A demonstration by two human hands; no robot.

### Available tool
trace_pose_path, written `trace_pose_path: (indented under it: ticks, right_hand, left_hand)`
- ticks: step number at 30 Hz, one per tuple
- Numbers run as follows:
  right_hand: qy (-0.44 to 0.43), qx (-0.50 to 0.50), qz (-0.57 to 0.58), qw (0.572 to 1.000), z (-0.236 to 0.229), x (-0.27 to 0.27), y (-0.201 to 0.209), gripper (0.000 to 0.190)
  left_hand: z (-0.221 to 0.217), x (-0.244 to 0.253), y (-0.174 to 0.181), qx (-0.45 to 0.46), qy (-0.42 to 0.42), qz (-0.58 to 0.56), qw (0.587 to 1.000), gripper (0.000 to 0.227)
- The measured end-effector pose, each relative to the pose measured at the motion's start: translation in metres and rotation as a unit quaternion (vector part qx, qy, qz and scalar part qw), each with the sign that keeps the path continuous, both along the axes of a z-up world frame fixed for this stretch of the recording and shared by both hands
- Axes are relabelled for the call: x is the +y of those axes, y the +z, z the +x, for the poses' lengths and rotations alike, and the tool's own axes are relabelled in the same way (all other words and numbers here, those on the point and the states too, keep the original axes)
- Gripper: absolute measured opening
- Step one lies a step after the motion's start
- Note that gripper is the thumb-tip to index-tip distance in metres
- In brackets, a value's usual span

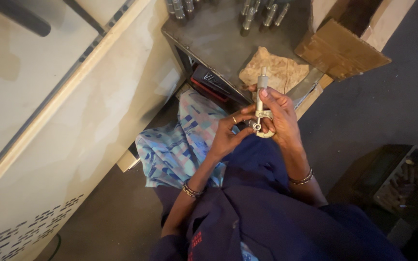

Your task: The person uses a vernier caliper to measure the diameter of small cylindrical metal parts. They pick up each part from a metal tray, measure it, and place it into a cardboard box. The process is repeated for several parts.

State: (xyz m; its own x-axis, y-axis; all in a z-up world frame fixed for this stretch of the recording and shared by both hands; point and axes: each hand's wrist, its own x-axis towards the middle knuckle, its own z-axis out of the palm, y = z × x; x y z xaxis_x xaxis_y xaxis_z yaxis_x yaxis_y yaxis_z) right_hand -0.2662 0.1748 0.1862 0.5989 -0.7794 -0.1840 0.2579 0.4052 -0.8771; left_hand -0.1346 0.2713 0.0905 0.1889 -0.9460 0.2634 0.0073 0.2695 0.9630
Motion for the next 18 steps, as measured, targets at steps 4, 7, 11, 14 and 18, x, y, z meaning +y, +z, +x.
trace_pose_path:
  ticks: [4, 7, 11, 14, 18]
  right_hand:
    - [0.004, 0.013, -0.017, 1.000, 0.0016, 0.0005, 0.0025, 0.043]
    - [0.011, 0.009, -0.011, 1.000, 0.0002, 0.0008, 0.0039, 0.047]
    - [0.016, -0.008, -0.003, 1.000, 0.0001, 0.0004, 0.0033, 0.049]
    - [0.019, -0.006, -0.033, 0.999, 0.0003, -0.0006, 0.0027, 0.048]
    - [-0.004, 0.014, -0.022, 1.000, 0.0007, 0.0016, 0.0024, 0.043]
  left_hand:
    - [0.0003, 0.0000, -0.0022, 0.000, 0.001, -0.011, 1.000, 0.033]
    - [0.0002, 0.0001, -0.0026, 0.004, -0.003, 0.004, 1.000, 0.033]
    - [-0.0011, 0.0008, -0.0027, 0.006, -0.004, 0.018, 1.000, 0.034]
    - [-0.0018, 0.0005, -0.0027, 0.002, 0.001, 0.005, 1.000, 0.034]
    - [-0.0012, 0.0006, -0.0018, 0.011, 0.001, 0.004, 1.000, 0.034]
